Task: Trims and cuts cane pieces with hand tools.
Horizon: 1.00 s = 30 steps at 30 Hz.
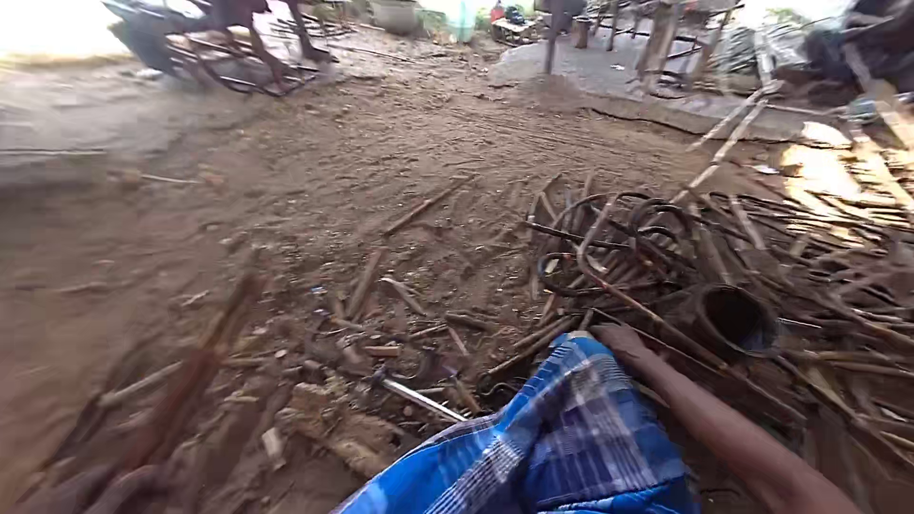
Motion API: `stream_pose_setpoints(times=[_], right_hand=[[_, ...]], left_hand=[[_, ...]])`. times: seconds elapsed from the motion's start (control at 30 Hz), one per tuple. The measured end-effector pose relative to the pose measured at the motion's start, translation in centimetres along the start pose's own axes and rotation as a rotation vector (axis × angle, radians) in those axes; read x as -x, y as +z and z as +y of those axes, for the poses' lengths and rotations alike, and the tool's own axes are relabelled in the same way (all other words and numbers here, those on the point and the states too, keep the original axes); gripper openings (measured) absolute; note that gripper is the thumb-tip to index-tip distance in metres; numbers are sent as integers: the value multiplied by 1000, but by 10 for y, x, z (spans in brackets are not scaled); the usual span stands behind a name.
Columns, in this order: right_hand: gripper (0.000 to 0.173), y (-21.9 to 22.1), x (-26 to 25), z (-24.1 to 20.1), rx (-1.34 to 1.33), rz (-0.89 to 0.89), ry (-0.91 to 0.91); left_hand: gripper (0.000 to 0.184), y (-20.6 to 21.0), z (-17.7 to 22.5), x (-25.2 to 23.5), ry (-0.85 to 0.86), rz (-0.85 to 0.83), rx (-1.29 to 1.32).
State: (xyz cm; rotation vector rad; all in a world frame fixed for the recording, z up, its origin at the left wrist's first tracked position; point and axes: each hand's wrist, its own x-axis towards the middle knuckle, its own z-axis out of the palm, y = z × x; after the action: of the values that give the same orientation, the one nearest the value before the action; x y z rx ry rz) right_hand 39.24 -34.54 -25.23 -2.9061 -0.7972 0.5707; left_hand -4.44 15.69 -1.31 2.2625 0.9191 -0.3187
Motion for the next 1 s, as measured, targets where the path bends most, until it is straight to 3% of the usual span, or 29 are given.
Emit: stream_pose_setpoints(times=[0.07, 0.13, 0.2, 0.3, 0.37, 0.4, 0.47, 0.57, 0.7, 0.87, 0.93, 0.97, 1.0], right_hand=[[28, -3, -4, -20, 58, -70, 5], [22, 6, -19, -12, 103, -5, -50], [29, 9, -21, -5, -1, 78, -139], [44, -26, 11, -43, -147, -58, -71], [37, -8, 7, -26, -114, 102, -178], [31, -10, 5, -31, -142, 86, -56], [23, 16, -16, -3, -190, 250, -7], [27, 18, -29, 3, -281, 451, 63], [28, -20, -22, -70, -382, 542, -53], [20, 0, -23, -216, -582, 201, -367], [18, 12, -12, -285, -553, -24, -494], [17, 18, -5, -318, -526, -102, -578], [17, 26, -4, -347, -497, -151, -670]], left_hand=[[39, -25, -64, -15, -94, 216, 114], [38, -46, -76, -18, -233, 312, 156], [39, -61, -77, -16, -257, 319, 187], [37, -71, -78, -8, -230, 326, 253], [35, -73, -86, -9, -211, 323, 268], [34, -72, -87, -10, -202, 324, 269], [33, -63, -89, -11, -191, 336, 252], [32, -27, -99, -14, -204, 322, 189], [40, 76, -129, -31, -242, 235, -10], [44, 202, -157, -61, -325, 156, -196], [42, 222, -151, -58, -364, 194, -144], [44, 212, -135, -50, -405, 112, -91], [51, 184, -112, -43, -466, -122, -19]])
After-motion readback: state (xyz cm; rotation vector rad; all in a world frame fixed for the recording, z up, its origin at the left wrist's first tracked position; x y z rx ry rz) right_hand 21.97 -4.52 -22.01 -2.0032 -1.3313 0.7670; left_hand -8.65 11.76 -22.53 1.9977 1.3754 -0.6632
